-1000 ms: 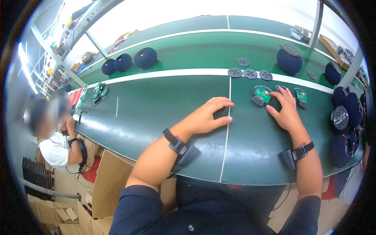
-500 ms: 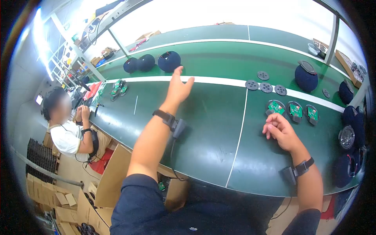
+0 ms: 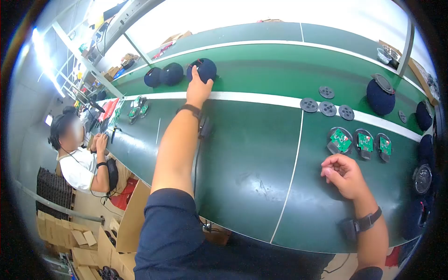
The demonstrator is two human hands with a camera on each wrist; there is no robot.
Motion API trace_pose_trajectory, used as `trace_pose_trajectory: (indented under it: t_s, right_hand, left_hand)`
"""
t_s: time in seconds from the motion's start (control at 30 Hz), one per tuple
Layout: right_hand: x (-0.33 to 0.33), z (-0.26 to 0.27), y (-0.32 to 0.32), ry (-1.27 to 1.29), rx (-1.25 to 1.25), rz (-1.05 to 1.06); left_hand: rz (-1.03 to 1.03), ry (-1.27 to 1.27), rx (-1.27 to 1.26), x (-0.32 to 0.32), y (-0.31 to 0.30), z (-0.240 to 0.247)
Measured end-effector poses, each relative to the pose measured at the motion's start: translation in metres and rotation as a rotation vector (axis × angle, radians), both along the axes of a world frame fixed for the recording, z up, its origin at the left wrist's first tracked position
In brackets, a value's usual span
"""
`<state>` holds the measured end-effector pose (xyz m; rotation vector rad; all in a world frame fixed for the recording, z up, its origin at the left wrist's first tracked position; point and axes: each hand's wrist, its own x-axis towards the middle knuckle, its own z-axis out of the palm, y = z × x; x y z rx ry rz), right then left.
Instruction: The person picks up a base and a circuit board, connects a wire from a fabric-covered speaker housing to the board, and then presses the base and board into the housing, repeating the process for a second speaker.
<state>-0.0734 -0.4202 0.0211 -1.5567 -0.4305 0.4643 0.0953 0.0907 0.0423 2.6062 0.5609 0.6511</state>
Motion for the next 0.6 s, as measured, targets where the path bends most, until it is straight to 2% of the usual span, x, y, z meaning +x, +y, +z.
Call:
trace_pose_trajectory:
  t_s: [0.23, 0.4, 0.5, 0.57, 0.6]
  right_hand:
    - [-0.001, 0.005, 0.001, 0.014, -0.002, -0.02]
    - [0.002, 0.004, 0.002, 0.025, 0.011, -0.011]
    - [0.001, 0.011, 0.003, 0.032, 0.0, -0.009]
    - [0.0, 0.016, 0.004, 0.044, -0.017, -0.013]
    - [0.0, 0.016, 0.005, 0.044, -0.013, -0.007]
  left_hand:
    - [-0.026, 0.047, 0.145, 0.018, 0.018, 0.0]
    - [-0.008, 0.054, 0.144, 0.0, -0.003, 0.009]
    - [-0.081, 0.046, 0.24, -0.017, -0.015, 0.016]
    - [-0.293, 0.114, -0.211, -0.035, -0.024, 0.029]
    - [-0.296, 0.113, -0.212, -0.05, -0.036, 0.037]
